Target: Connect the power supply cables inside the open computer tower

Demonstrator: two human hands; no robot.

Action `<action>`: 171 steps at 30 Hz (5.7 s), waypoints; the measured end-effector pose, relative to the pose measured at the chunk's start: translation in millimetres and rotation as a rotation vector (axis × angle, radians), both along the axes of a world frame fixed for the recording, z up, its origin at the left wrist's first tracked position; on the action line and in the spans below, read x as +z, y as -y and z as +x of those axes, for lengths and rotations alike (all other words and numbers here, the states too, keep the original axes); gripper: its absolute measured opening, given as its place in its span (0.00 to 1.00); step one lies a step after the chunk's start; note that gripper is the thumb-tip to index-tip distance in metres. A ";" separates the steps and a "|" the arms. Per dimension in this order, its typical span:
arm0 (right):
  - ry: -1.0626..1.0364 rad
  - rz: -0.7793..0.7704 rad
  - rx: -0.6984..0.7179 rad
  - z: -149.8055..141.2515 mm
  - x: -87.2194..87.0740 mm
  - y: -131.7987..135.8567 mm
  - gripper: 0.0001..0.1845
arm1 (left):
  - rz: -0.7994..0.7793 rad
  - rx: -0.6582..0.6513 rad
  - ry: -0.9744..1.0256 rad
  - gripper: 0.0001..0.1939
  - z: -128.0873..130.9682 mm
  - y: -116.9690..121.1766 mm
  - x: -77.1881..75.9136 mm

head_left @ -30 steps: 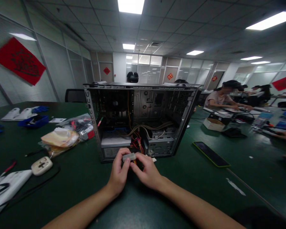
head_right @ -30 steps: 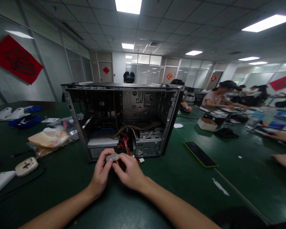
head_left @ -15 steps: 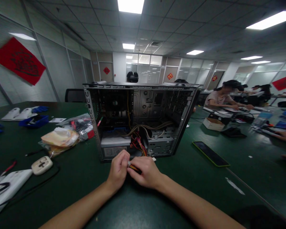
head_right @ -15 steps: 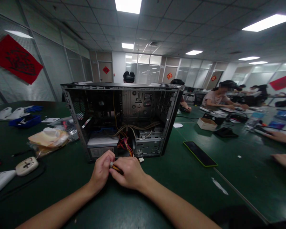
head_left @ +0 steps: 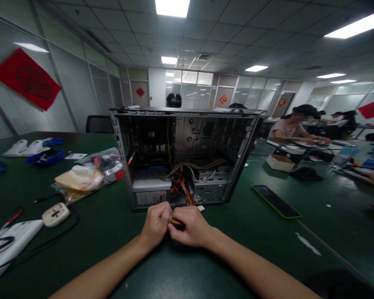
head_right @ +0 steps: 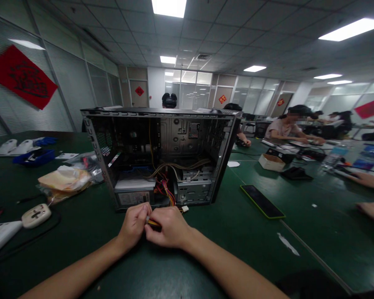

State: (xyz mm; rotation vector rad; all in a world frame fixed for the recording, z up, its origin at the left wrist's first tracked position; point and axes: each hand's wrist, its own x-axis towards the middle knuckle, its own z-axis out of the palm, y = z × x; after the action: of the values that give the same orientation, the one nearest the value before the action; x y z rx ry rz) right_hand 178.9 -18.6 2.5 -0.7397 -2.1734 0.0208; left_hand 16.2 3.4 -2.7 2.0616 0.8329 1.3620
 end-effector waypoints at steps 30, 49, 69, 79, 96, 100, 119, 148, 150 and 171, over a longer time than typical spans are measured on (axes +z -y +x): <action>-0.001 -0.004 0.001 0.9 -4.2 -0.1 0.08 | -0.082 -0.026 0.014 0.24 0.1 1.8 0.4; -0.632 -1.166 0.404 24.2 17.1 -15.3 0.18 | -0.821 -0.602 0.477 0.22 12.4 9.0 0.1; -0.655 -1.166 0.469 22.5 11.6 -16.4 0.16 | -0.778 -0.589 0.376 0.22 6.2 0.6 0.2; -0.620 -1.063 0.422 18.3 14.7 -11.7 0.22 | -0.715 -0.559 0.315 0.21 3.6 -3.4 -2.2; -0.574 -0.939 0.352 16.5 12.7 -9.9 0.27 | -0.827 -0.680 0.426 0.26 6.4 2.8 -1.2; -0.437 -0.802 0.250 17.6 15.1 -8.1 0.24 | -0.778 -0.632 0.421 0.25 4.0 3.3 2.1; 0.247 0.109 -0.088 13.6 3.4 -7.2 0.16 | -0.447 -0.101 0.346 0.23 4.0 -2.7 8.4; 0.035 0.068 -0.390 -12.0 88.5 -33.8 0.18 | -0.093 -0.594 -0.320 0.35 4.6 5.0 -6.7; 0.140 0.035 -0.478 -31.0 111.4 -45.2 0.16 | -0.088 -0.587 -0.322 0.35 4.7 6.4 -4.9; 0.273 -0.092 -0.791 -90.2 133.2 -111.2 0.24 | 0.023 -0.583 -0.348 0.26 6.9 9.7 -6.8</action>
State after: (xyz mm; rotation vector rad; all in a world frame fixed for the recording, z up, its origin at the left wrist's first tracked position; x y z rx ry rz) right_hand 88.7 92.6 135.7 -1.6848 -1.9854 -0.4099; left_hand 23.1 -6.3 -9.5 2.3422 0.2924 0.7136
